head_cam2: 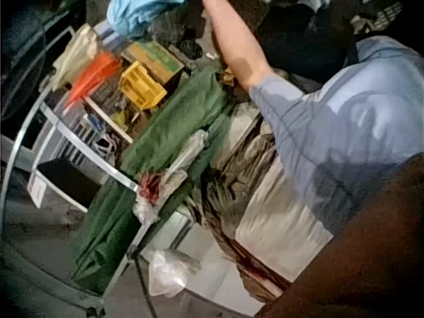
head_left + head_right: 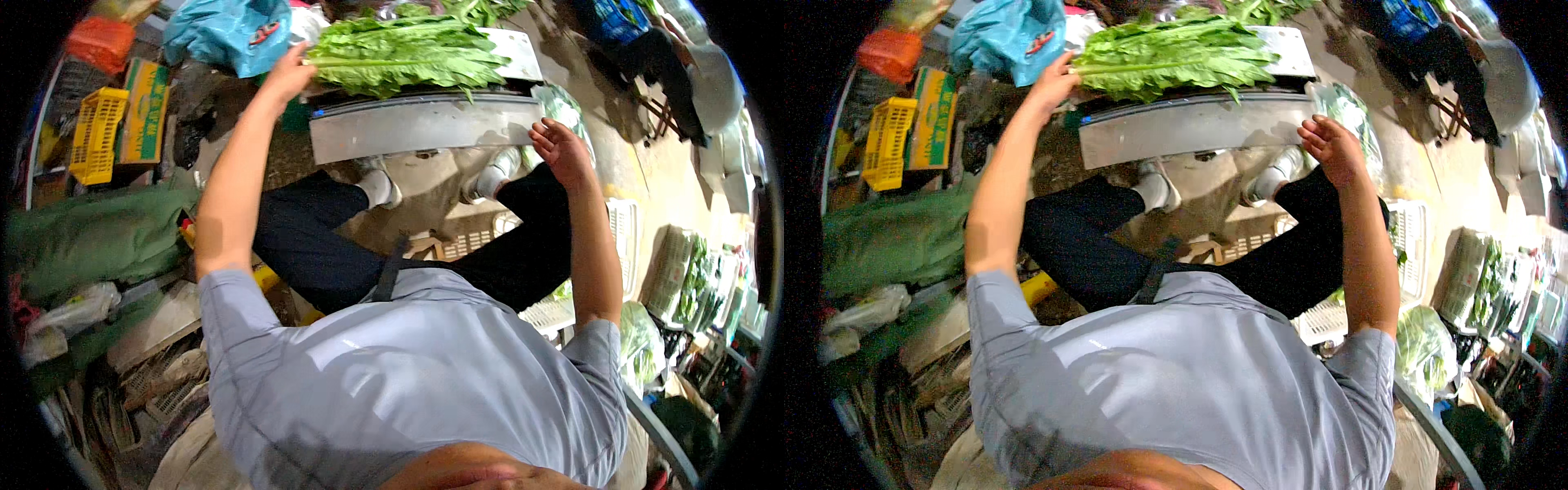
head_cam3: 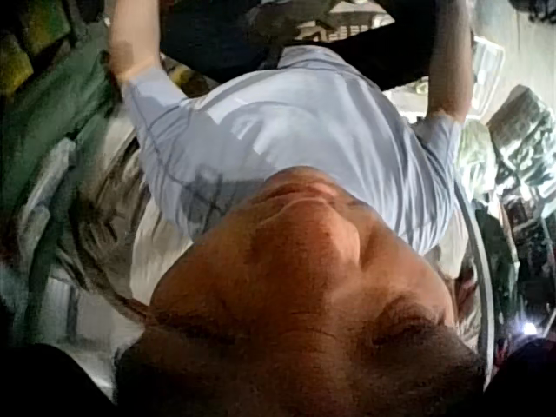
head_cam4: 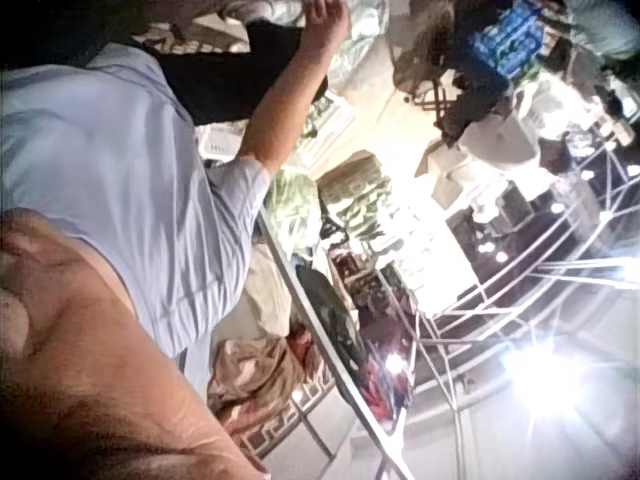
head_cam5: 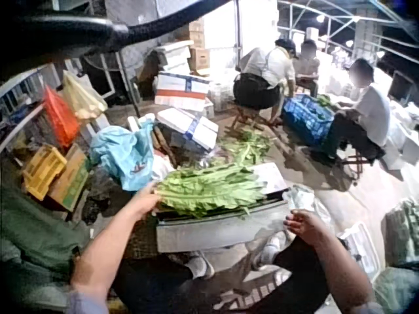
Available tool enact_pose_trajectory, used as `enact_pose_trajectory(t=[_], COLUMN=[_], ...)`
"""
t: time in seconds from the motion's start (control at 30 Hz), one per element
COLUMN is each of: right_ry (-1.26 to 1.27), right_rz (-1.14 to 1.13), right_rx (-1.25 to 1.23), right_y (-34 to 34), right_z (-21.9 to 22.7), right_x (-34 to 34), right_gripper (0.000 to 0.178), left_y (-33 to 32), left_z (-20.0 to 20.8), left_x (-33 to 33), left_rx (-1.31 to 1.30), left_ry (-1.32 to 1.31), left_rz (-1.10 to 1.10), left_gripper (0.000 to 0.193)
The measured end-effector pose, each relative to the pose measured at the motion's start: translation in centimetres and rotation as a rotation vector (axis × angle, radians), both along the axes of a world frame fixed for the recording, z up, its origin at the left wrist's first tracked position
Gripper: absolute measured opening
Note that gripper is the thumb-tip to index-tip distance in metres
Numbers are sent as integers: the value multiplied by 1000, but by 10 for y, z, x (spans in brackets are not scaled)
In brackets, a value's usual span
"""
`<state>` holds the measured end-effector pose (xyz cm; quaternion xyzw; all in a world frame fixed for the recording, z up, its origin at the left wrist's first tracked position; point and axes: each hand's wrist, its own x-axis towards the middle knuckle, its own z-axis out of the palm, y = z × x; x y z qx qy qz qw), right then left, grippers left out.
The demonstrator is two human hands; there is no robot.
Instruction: The person repeatedly picks up bunches of leafy green vegetables from a white basket, places them on a stainless steel counter, and wraps them in clear plastic film using a manual sealing machine. The wrapped vegetables are then placed into a white basket.
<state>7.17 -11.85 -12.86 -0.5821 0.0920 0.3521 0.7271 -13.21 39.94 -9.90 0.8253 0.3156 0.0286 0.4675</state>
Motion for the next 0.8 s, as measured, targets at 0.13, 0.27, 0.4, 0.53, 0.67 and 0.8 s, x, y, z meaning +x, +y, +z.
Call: enact_pose_trajectory(t=[0.13,0.27,0.4,0.53,0.67,0.8], right_ry=[8,-4,73,151,145,84], right_rz=[-116,-98,-83,-66,82,233], right_rx=[-117,-233,-182,-132,-176,-311], right_y=[-13,-12,8,26,19,14], right_z=[-18,-39,-45,-57,-87,-73], right_x=[-18,-41,-51,-54,-43,-48], right_gripper=[23,24,27,9,26,43], left_y=[-28,-92,-160,-183,-181,-173], left_z=[2,-11,-51,-81,-115,-123], left_x=[-39,-107,-168,-169,-142,-138], left_rx=[415,133,-495,-745,-908,-959], left_ry=[-216,-518,-303,-102,-92,-44], left_rz=[134,252,637,657,515,392], left_gripper=[68,34,34,90,74,26])
